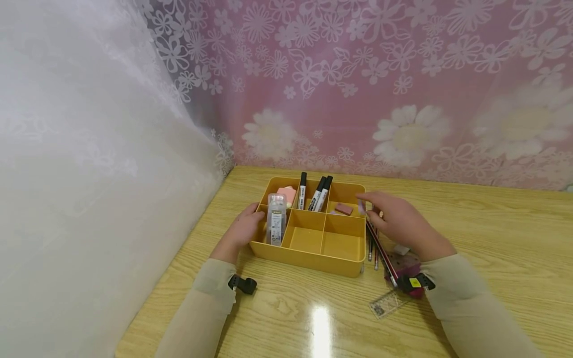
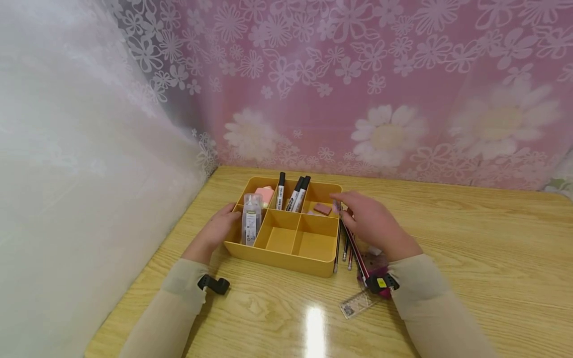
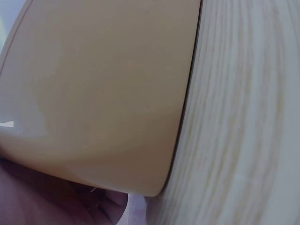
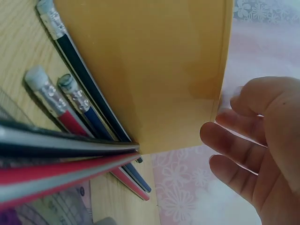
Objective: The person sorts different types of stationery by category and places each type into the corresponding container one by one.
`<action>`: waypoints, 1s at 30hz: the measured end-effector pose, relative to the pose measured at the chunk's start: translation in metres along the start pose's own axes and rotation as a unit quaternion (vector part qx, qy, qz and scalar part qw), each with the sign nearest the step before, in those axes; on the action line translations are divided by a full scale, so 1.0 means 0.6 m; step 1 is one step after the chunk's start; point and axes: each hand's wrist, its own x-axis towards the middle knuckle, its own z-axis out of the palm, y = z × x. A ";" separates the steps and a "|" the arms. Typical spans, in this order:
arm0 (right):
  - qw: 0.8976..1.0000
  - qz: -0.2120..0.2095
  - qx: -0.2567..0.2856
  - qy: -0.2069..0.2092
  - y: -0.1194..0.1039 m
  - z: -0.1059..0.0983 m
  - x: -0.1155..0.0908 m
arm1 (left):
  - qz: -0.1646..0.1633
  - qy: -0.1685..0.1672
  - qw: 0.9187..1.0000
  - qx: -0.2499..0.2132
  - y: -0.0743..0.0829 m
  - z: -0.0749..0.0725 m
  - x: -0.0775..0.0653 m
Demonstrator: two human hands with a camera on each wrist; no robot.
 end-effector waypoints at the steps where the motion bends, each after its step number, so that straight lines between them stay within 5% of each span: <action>1: 1.000 0.001 0.000 -0.002 -0.001 0.000 0.000 | 0.001 0.000 1.000 0.000 0.000 0.000 0.000; 14: 0.995 0.088 0.005 -0.042 0.028 -0.035 -0.017 | -0.002 0.001 1.000 0.004 -0.001 0.001 0.001; 20: 0.989 0.094 -0.016 -0.116 0.051 -0.041 -0.026 | -0.003 0.000 1.000 0.001 -0.004 0.001 0.002; 30: 0.959 0.130 0.037 -0.248 0.056 -0.030 -0.040 | -0.001 0.001 1.000 0.003 -0.002 0.000 0.000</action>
